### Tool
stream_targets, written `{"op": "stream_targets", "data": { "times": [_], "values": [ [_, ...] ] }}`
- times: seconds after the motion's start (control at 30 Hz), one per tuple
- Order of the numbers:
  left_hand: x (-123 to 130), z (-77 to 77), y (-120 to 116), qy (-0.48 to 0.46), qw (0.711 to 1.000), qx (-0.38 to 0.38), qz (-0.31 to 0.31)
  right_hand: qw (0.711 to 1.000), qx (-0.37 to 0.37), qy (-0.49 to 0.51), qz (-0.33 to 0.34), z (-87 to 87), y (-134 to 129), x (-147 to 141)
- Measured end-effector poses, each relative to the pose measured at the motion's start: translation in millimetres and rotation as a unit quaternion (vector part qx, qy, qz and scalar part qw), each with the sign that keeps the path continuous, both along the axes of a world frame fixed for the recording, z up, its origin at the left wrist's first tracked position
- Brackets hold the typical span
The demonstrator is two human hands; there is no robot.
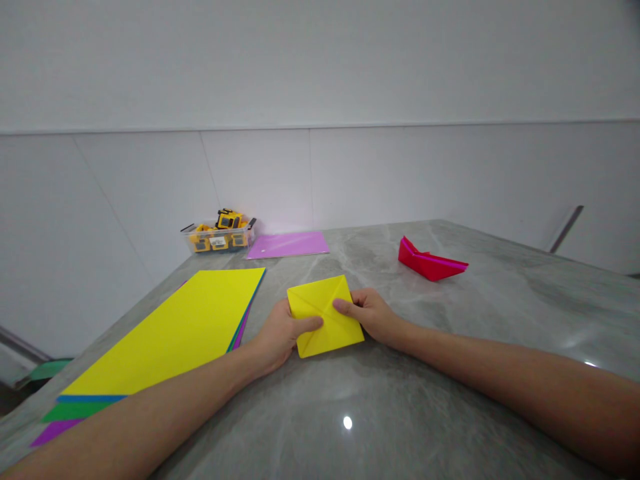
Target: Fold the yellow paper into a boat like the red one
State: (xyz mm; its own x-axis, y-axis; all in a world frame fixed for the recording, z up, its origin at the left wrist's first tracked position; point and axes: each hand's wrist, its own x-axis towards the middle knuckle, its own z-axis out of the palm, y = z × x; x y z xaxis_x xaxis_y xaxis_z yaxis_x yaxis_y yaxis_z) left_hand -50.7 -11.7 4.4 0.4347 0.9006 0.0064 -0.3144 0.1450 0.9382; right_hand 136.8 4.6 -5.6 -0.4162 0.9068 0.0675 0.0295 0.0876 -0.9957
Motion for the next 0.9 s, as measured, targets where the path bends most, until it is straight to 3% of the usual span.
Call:
{"op": "stream_targets", "data": {
  "times": [0.27,0.43,0.57,0.77,0.9],
  "values": [
    [1,1.0,-2,0.039,0.999,0.017,0.03,1.0,0.011,-0.007,0.015,-0.2,-1,1],
    [1,-1.2,3,0.035,0.999,0.016,0.035,0.997,-0.017,0.039,-0.063,4.7,3,0],
    [1,-3.1,5,0.088,0.996,0.018,0.02,0.987,-0.031,0.103,-0.121,8.7,9,2],
    [-1,-6.1,6,0.133,0.99,0.049,-0.011,0.987,-0.043,0.124,-0.09,7.7,9,3],
    [-4,-6.6,4,0.185,0.978,0.097,0.006,0.987,-0.051,0.144,-0.046,5.3,9,3]
  ]
}}
